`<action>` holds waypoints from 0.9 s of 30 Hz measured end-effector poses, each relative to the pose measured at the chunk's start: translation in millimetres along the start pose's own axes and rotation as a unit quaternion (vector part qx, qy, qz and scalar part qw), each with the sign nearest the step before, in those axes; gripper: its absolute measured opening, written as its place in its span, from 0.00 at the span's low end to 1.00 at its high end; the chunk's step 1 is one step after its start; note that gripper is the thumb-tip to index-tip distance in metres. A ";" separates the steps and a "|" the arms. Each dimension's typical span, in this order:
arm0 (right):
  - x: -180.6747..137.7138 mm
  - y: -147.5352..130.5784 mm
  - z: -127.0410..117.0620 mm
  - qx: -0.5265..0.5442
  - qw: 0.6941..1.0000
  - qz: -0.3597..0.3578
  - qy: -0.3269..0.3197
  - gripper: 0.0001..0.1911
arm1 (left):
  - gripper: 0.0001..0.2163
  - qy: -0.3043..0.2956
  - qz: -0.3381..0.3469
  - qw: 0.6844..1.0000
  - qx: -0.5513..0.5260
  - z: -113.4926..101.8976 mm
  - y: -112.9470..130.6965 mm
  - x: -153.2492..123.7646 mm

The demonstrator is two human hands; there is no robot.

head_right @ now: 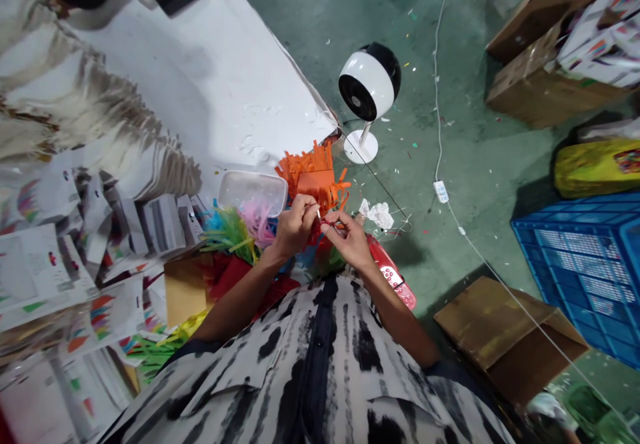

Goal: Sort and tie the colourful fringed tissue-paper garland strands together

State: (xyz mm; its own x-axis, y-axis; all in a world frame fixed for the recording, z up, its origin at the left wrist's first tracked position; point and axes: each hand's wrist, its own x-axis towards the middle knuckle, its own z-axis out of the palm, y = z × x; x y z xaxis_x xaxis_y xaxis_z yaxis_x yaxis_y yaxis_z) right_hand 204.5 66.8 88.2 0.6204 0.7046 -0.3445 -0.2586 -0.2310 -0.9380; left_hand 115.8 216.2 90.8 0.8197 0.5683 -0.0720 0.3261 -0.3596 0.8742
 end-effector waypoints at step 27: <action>-3.1 11.8 -26.9 0.127 0.985 0.009 0.118 0.18 | 0.12 0.002 0.134 0.978 0.160 -6.5 -51.5 -57.5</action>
State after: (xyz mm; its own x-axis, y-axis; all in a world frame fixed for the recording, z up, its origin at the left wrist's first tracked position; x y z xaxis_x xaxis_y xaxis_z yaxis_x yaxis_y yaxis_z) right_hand 219.4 43.8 77.2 0.7605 0.5201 -0.3888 -0.4297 -0.0458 -0.9018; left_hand 48.9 206.8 53.0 0.8945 0.4238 0.1422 0.2304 -0.7097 0.6658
